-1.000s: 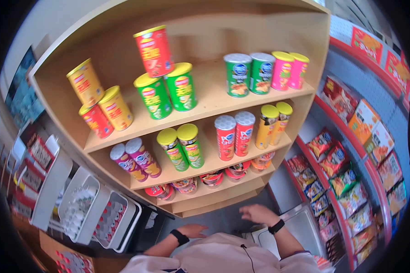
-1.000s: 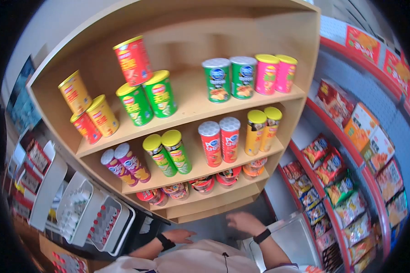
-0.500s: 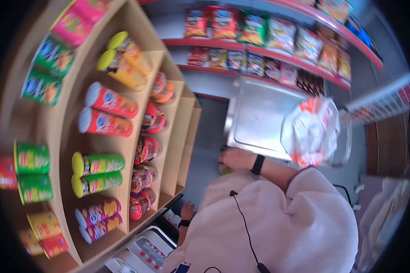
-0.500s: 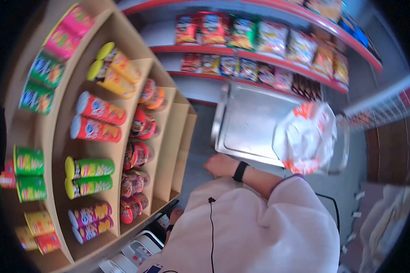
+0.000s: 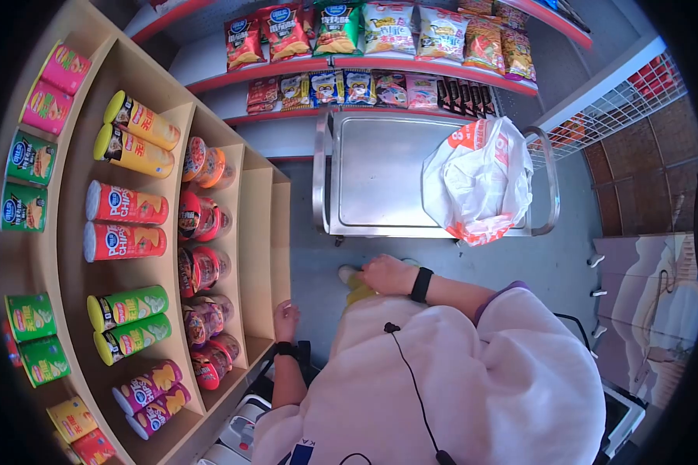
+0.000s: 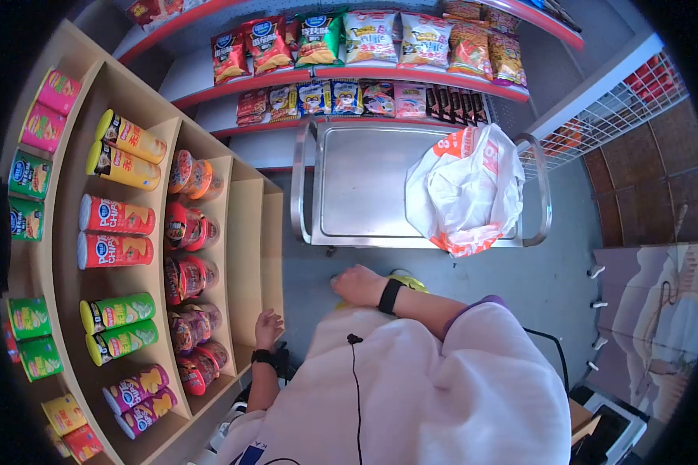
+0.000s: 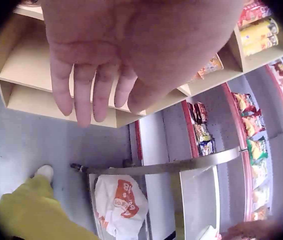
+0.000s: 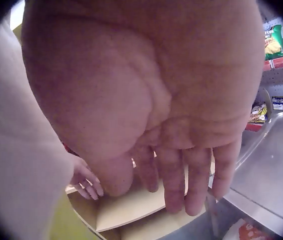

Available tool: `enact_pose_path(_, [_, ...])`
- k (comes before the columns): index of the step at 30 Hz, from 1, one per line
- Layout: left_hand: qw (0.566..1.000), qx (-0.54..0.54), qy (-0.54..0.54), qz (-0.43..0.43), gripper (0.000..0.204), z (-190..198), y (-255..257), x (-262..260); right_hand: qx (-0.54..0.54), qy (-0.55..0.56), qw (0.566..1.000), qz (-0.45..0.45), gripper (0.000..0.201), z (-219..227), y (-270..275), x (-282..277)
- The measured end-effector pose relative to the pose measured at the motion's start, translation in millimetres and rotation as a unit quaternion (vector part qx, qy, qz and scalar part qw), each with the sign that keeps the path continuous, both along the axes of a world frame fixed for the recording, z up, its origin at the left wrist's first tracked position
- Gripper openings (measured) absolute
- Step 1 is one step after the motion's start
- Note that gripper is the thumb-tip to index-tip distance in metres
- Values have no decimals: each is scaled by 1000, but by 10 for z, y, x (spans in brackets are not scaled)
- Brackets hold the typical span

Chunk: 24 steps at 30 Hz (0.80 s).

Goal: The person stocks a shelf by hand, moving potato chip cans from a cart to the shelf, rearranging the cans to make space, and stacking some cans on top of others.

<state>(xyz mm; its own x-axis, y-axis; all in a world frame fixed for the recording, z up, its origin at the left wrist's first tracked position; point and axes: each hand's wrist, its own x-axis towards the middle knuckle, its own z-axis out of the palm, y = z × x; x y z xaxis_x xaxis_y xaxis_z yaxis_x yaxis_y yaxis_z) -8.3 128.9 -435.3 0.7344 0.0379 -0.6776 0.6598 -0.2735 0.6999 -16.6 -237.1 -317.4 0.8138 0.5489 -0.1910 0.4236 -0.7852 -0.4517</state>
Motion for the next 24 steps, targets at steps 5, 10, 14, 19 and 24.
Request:
enact_pose_path(5, [992,83,-1,-93,25,-245,-174,-586,-3,-21,999,34,16,106,-372,-155])
enact_pose_path(10, [952,251,79,-158,43,-588,-683,-1605,77,105,991,25,37,-182,-1326,-611])
enact_pose_path(14, [943,296,72,-132,43,-515,-1530,-2211,25,73,993,-85,34,-59,-2439,-714])
enact_pose_path(19, [962,244,9,-123,47,-181,-2144,-2349,29,-161,885,-437,28,-364,-4456,-721])
enact_pose_path(24, [963,250,-8,-102,48,-177,-2224,-2651,-229,-154,811,-516,79,-135,-5171,-1093])
